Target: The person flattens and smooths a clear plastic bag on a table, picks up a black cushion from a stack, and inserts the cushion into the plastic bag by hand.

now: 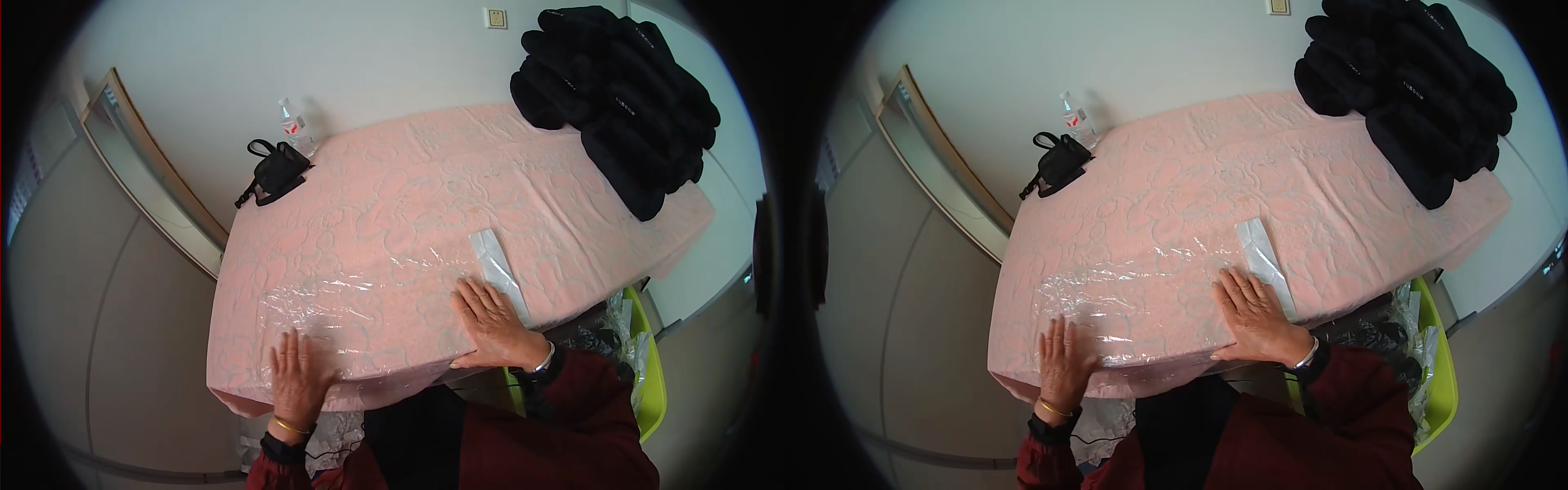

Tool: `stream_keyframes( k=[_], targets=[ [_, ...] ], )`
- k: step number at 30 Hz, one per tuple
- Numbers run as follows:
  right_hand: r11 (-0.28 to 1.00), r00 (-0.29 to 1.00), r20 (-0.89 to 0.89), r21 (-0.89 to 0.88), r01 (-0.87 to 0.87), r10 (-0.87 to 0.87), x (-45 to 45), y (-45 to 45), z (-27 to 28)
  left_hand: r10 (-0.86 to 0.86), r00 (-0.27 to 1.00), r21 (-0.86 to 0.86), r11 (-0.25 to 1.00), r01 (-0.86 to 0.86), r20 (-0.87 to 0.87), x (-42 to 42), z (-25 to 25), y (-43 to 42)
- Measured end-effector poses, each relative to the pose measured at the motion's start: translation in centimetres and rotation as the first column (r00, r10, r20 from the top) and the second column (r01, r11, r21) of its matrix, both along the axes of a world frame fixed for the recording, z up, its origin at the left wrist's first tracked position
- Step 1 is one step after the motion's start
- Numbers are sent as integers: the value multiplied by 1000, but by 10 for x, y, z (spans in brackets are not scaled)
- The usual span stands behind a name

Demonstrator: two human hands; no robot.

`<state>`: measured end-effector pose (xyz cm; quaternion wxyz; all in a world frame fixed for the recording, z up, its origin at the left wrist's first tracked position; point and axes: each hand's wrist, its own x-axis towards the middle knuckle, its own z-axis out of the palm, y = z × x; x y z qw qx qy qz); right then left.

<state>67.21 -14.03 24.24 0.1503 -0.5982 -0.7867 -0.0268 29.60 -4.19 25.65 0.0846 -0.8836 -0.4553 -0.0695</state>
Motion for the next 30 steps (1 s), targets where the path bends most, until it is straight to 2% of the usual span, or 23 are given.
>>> stream_keyframes(
  k=[2, 4, 5, 7, 12, 15, 17, 21, 22, 25, 26, 28, 29, 30],
  targets=[
    [1000, 1000, -3, 3, -1, 1, -2, -1, -1, -205, 974, -43, 977, 210, 94, 38, 4, -16],
    [1000, 1000, 1, 9, 12, -12, -4, 1, 0, -388, 917, -74, 916, 395, 99, 80, 5, -30],
    [1000, 1000, 1, 17, -1, 1, -4, 2, 0, -377, 921, -67, 921, 384, 96, 98, 6, -34],
    [999, 1000, 14, 41, -6, 5, -1, 1, -4, -514, 840, -119, 836, 536, 171, 121, 8, -38],
    [1000, 999, -33, 8, -16, 17, 5, 0, -4, -351, 928, -108, 925, 364, 125, 71, -8, 13],
    [1000, 999, -42, -10, -15, 14, 4, -1, -5, -269, 947, -142, 945, 295, 177, 17, -6, 40],
    [1000, 999, -33, -13, -14, 13, 6, 0, -3, -96, 982, -225, 965, 132, 163, -10, 1, 51],
    [1000, 1000, -31, -2, -8, 8, 7, -1, -2, -5, 992, -290, 956, 42, 126, -50, 9, 67],
    [999, 998, -49, -38, -36, 34, 9, -1, 2, -10, 992, -283, 958, 45, 125, -52, 11, 69],
    [989, 993, -85, -118, -89, 79, 23, 0, 17, 41, 998, -406, 914, -16, 53, -42, 43, 63],
    [987, 969, -226, -99, -123, 98, 33, 0, 25, 40, 998, -409, 913, -14, 55, -32, 55, 56],
    [982, 863, -486, -52, -182, 134, 49, 3, 41, -104, 993, -213, 971, 112, 49, -1, 73, 41],
    [982, 867, -481, -58, -180, 131, 51, 5, 48, -105, 993, -217, 970, 114, 56, 14, 79, 38],
    [986, 920, -366, -28, -162, 141, 52, 8, 57, -199, 978, -192, 959, 209, 69, 30, 85, 35]
  ],
)
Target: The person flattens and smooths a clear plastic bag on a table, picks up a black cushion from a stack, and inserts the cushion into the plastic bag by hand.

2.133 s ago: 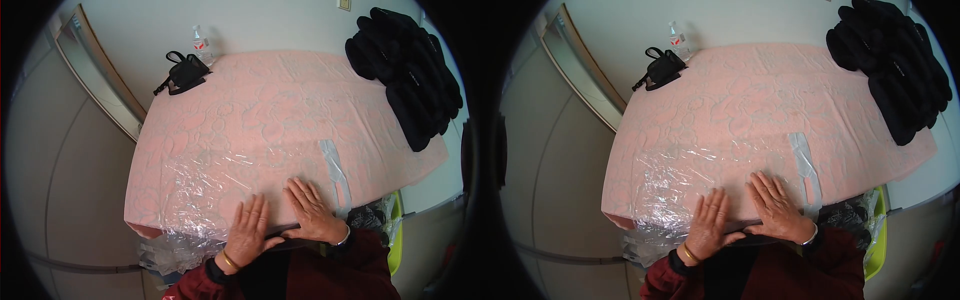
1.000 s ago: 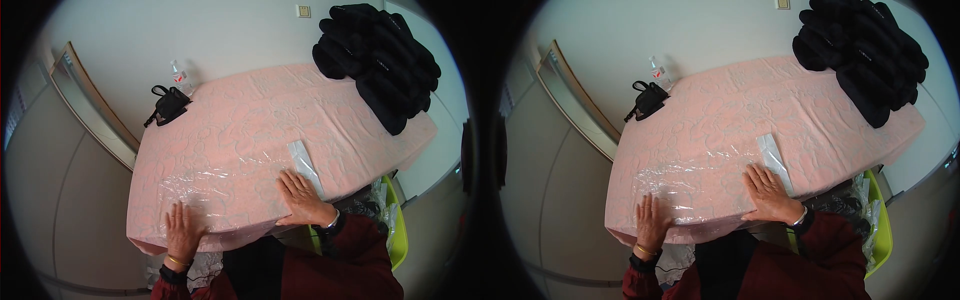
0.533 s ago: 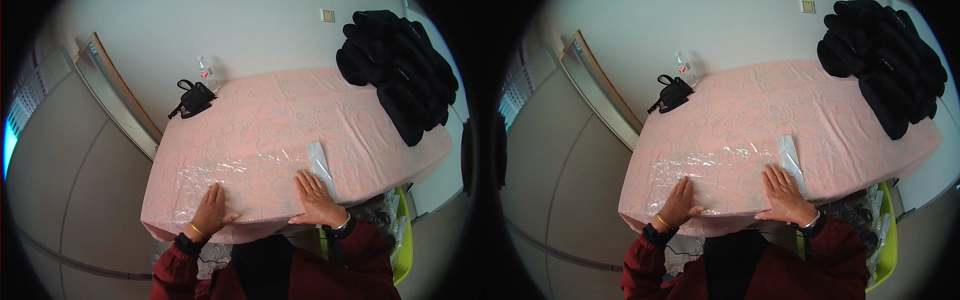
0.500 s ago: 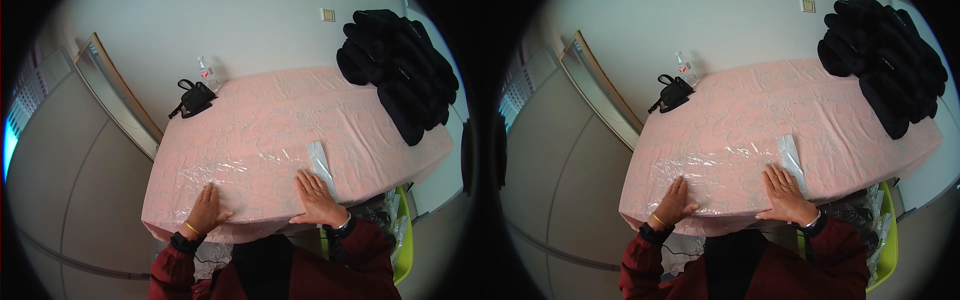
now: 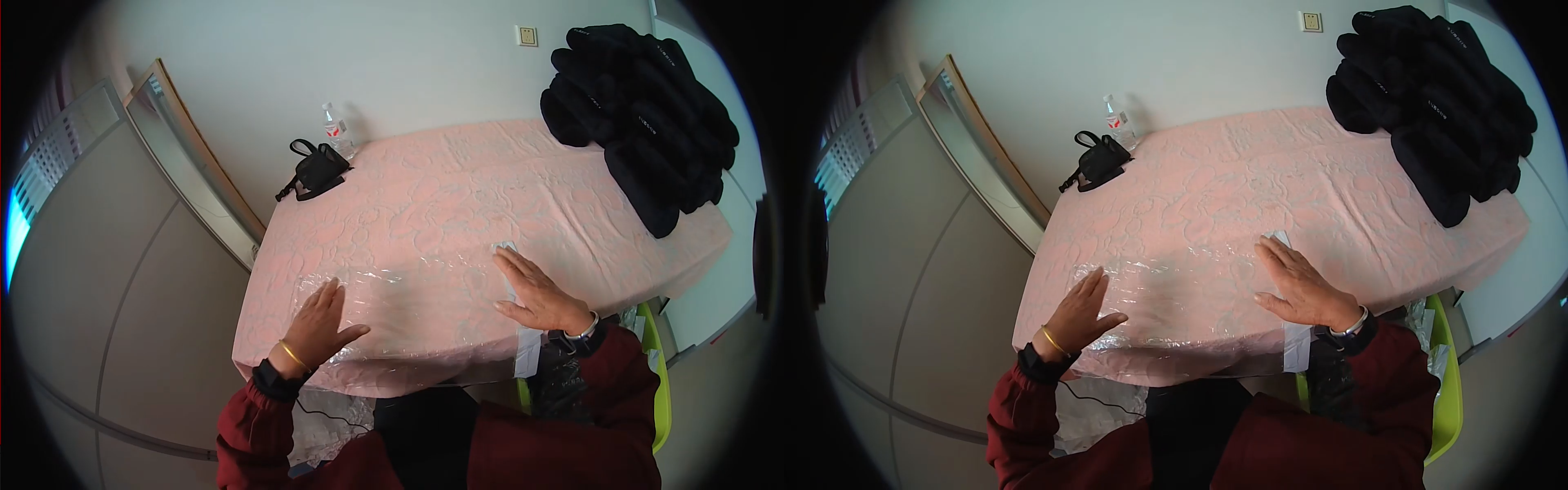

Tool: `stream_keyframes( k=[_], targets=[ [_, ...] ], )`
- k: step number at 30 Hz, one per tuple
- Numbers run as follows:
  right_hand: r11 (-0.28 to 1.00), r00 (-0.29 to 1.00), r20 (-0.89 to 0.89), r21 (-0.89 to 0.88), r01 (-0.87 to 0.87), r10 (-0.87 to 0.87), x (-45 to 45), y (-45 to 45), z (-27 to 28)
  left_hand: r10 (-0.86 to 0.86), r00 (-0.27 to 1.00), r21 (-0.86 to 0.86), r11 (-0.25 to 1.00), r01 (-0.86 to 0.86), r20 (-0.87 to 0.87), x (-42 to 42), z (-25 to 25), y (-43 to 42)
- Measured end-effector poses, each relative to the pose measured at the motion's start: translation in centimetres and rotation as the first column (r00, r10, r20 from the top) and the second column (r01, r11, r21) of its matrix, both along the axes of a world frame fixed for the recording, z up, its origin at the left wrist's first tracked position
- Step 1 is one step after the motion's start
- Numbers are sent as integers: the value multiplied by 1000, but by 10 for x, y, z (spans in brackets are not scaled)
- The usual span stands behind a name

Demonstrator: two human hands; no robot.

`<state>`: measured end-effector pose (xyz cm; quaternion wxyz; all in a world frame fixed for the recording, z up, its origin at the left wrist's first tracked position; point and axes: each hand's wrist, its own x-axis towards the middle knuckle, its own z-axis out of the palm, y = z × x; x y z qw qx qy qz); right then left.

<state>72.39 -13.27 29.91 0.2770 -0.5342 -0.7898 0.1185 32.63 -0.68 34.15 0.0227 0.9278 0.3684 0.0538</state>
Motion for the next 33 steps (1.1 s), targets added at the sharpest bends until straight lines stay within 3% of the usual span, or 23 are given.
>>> stream_keyframes(
  k=[2, 6, 11, 14, 18, 22, 27, 29, 31, 33],
  targets=[
    [994, 970, 239, 104, 12, -37, -4, 3, 11, -97, 995, 20, 995, 97, 22, 35, 0, -2],
    [1000, 935, 355, 27, -8, -2, -23, 29, 1, -324, 946, 41, 945, 324, -24, 110, -23, -8],
    [996, 942, 326, -14, -83, 83, -27, 55, -24, -365, 929, -74, 930, 361, -66, 138, -58, -4],
    [975, 878, 464, -224, -10, 116, -21, 59, -22, -370, 920, -145, 925, 352, -128, 130, -63, 9],
    [970, 900, 425, -241, 6, 100, -12, 57, -22, -279, 950, -172, 952, 254, -142, 85, -70, 43],
    [957, 865, 492, -285, 52, 99, -18, 53, -9, -65, 983, -192, 981, 32, -169, 27, -59, 75],
    [960, 858, 506, -273, 64, 87, -18, 52, -10, 128, 970, -157, 974, -161, -205, -35, -60, 106],
    [963, 875, 479, -259, 67, 68, -18, 52, -16, 236, 943, -224, 931, -289, -235, -54, -56, 114],
    [968, 880, 472, -244, 66, 59, -14, 55, -24, 255, 953, -187, 941, -284, -164, -69, -54, 111],
    [982, 849, 524, -118, 146, -63, -6, 58, -39, 279, 959, -132, 950, -282, -43, -79, -53, 105]
  ],
)
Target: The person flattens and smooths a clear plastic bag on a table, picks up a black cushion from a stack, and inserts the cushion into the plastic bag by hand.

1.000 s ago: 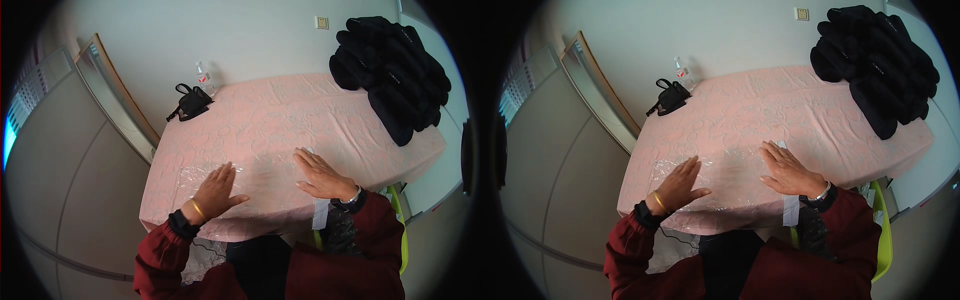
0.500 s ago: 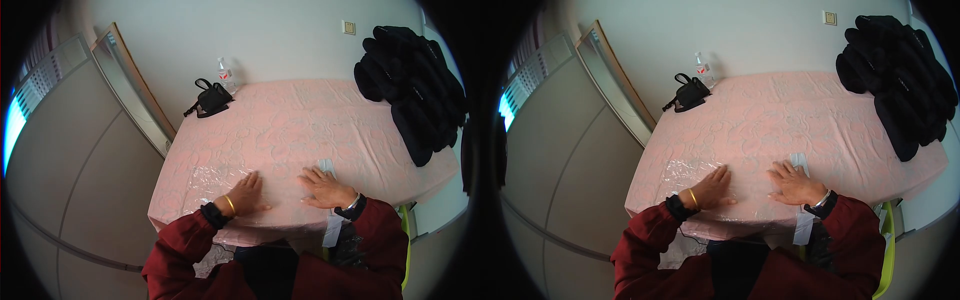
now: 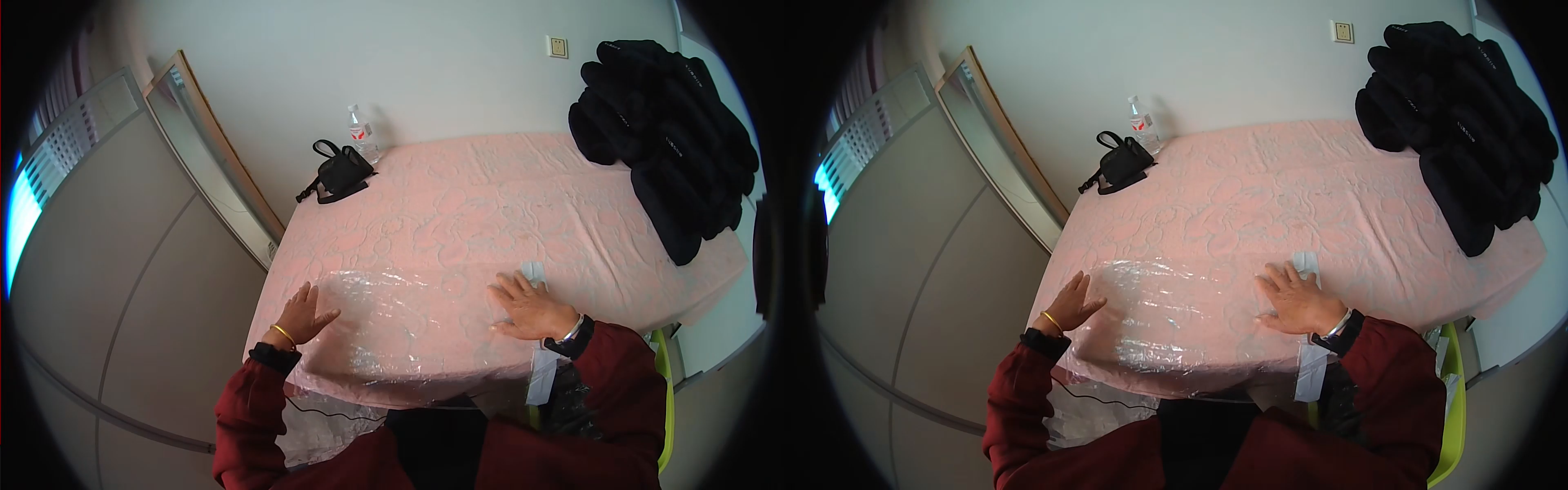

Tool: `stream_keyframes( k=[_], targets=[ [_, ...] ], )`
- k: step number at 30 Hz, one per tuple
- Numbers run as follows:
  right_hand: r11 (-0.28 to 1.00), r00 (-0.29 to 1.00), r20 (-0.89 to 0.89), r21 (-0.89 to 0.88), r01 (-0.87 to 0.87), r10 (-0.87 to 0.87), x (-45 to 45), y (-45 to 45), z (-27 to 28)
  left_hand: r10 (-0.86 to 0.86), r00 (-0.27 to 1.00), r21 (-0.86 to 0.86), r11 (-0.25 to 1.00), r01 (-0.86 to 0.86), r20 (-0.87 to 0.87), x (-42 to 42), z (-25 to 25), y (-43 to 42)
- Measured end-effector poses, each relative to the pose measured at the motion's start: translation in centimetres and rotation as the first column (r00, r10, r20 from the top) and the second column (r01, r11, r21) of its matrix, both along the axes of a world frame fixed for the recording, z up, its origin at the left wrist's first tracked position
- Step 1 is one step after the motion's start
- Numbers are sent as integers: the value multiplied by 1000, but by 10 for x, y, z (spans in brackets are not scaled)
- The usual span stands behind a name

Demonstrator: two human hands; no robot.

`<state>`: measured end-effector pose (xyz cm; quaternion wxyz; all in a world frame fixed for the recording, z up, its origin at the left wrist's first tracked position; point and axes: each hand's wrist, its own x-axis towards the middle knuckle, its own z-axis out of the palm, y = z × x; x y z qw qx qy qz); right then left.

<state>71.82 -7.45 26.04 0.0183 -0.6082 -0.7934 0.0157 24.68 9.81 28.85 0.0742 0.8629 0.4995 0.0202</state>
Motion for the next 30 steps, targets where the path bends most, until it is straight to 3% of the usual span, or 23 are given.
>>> stream_keyframes(
  k=[1, 2, 4, 5, 8, 10, 13, 14, 16, 17, 20, 22, 24, 25, 28, 29, 30],
  targets=[
    [998, 999, 28, 56, 33, -35, 2, 0, -6, 1, 1000, -1, 1000, -1, -3, -3, -2, -7],
    [998, 999, 27, 50, 32, -33, 2, -2, -7, -34, 999, 112, 993, 34, 0, 1, 2, -22],
    [968, 965, 110, 99, 229, -239, 5, -2, 1, -110, 994, 341, 935, 102, 4, 12, 14, -53],
    [936, 928, 150, 136, 323, -342, 7, -1, 6, -114, 993, 344, 933, 102, 15, 13, 17, -63],
    [923, 870, 310, 132, 361, -385, 14, -7, 10, -229, 973, 477, 855, 204, -5, 15, 17, -94],
    [914, 829, 389, 120, 387, -402, 13, -15, 13, -275, 959, 442, 870, 218, 66, 12, 9, -109],
    [949, 924, 255, -60, 308, -284, 11, -27, 35, -346, 915, 376, 892, 251, 210, 17, -4, -131],
    [946, 919, 266, -67, 318, -291, 9, -30, 34, -294, 911, 224, 946, 235, 289, 23, -8, -141],
    [968, 962, 127, 102, 229, -241, 0, -39, 27, -159, 898, -104, 970, 219, 410, 40, -15, -159],
    [964, 977, 62, 187, 190, -204, -6, -45, 23, -162, 893, -117, 966, 231, 420, 49, -15, -165],
    [967, 984, 1, 186, 174, -177, -26, -54, 27, -366, 842, 243, 926, 287, 398, 81, -10, -176],
    [966, 986, -29, 197, 166, -163, -38, -58, 29, -431, 826, 323, 890, 322, 364, 106, -8, -189],
    [979, 980, -194, 189, 81, -44, -52, -65, 26, -541, 798, 471, 795, 382, 266, 123, -8, -197],
    [978, 980, -190, 186, 89, -53, -57, -66, 28, -547, 792, 470, 793, 387, 271, 123, -13, -194],
    [997, 879, -474, -42, -68, 40, -74, -70, 28, -547, 818, 546, 746, 380, 177, 105, -38, -170],
    [997, 877, -481, -47, -57, 27, -77, -69, 29, -509, 829, 535, 778, 330, 230, 94, -38, -165],
    [989, 881, -452, 107, -98, 136, -79, -68, 31, -469, 837, 518, 809, 279, 281, 82, -35, -160]
  ],
)
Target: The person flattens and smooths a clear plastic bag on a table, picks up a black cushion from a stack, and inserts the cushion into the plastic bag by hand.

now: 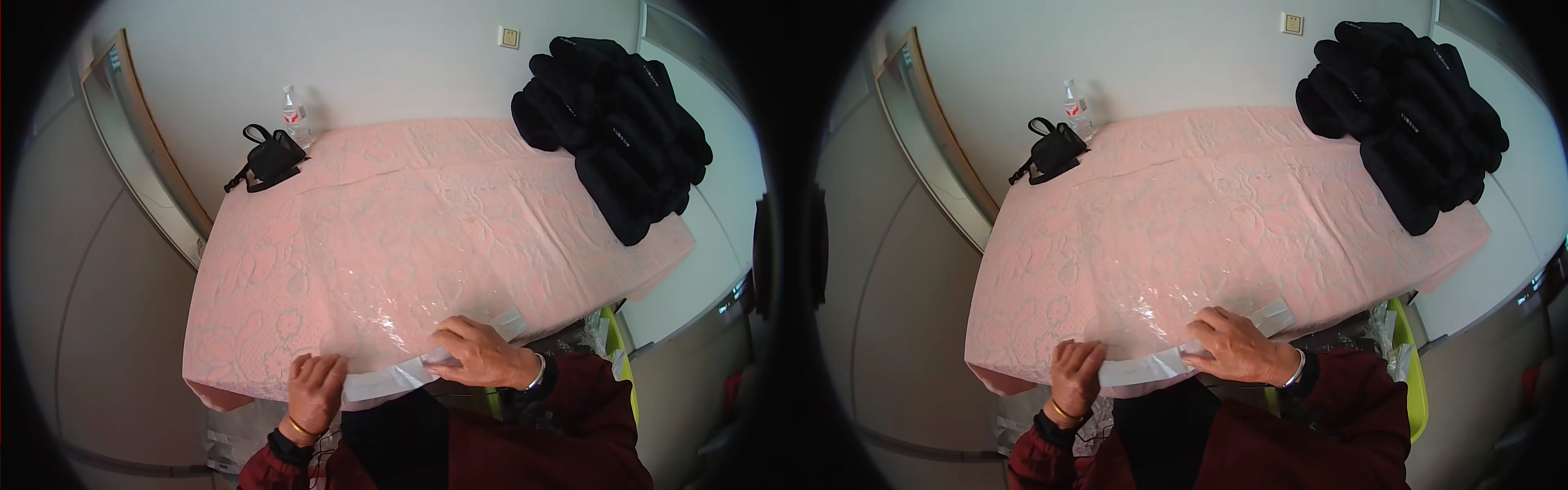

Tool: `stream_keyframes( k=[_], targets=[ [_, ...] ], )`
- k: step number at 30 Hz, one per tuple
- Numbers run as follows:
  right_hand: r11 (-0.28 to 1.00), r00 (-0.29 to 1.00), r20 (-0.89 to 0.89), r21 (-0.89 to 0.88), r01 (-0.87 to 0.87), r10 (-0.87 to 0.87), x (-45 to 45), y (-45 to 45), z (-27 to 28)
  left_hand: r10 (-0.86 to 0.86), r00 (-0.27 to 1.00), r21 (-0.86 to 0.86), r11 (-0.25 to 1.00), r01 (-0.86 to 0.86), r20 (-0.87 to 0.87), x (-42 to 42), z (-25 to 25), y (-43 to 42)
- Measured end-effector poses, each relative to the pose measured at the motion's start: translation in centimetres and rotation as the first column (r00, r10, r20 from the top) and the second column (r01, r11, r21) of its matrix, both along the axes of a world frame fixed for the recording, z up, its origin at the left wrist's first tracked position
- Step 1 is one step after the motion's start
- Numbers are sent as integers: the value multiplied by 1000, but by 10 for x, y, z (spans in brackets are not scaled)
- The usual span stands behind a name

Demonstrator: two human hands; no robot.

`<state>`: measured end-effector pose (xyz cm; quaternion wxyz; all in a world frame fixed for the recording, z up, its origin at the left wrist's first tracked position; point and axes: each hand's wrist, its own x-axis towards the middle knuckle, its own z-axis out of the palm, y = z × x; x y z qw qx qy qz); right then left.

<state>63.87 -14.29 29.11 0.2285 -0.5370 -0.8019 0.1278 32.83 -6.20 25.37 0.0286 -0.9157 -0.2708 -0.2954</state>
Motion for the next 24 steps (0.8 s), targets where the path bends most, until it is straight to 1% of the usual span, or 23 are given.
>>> stream_keyframes(
  k=[2, 3, 6, 7, 10, 11, 14, 16, 18, 19, 22, 23, 24],
  targets=[
    [950, 996, 48, 301, -83, 72, -4, 0, -1, 84, 995, 6, 996, -84, 45, -17, 6, 4],
    [954, 998, 37, 292, -68, 60, -8, -1, -6, 72, 997, -4, 997, -72, 34, -23, 6, 5],
    [971, 986, 18, 170, -165, 165, -19, 1, -24, 174, 983, -4, 985, -174, -52, -40, 8, 10],
    [973, 987, 5, 164, -160, 161, -22, 3, -25, 170, 983, -10, 985, -171, -65, -46, 9, 12],
    [949, 986, -63, 287, -128, 152, -27, 9, -20, 229, 964, -8, 973, -232, -135, -62, 10, 12],
    [953, 986, -71, 278, -124, 150, -25, 11, -22, 226, 964, -17, 973, -230, -144, -61, 13, 10],
    [964, 999, 34, 267, -14, 5, -19, 18, -30, 218, 974, -102, 972, -212, 56, -37, 29, 1],
    [967, 998, 46, 249, -53, 43, -34, 20, -29, 81, 997, -194, 978, -75, 21, 8, 36, -5],
    [968, 993, 78, 230, -102, 86, -48, 21, -28, -96, 995, -217, 972, 89, -25, 52, 29, -8],
    [968, 993, 79, 230, -102, 86, -48, 22, -32, -97, 995, -217, 972, 89, -24, 56, 21, -4],
    [977, 971, 237, 206, -60, 9, -33, 28, -48, -129, 981, -237, 967, 92, -147, 69, -1, 12],
    [978, 970, 241, 203, -56, 6, -24, 27, -46, -134, 981, -239, 966, 97, -143, 67, -2, 15],
    [987, 968, 249, 159, -25, -16, -11, 25, -40, -83, 975, -208, 977, 40, -204, 60, -3, 19]
  ],
)
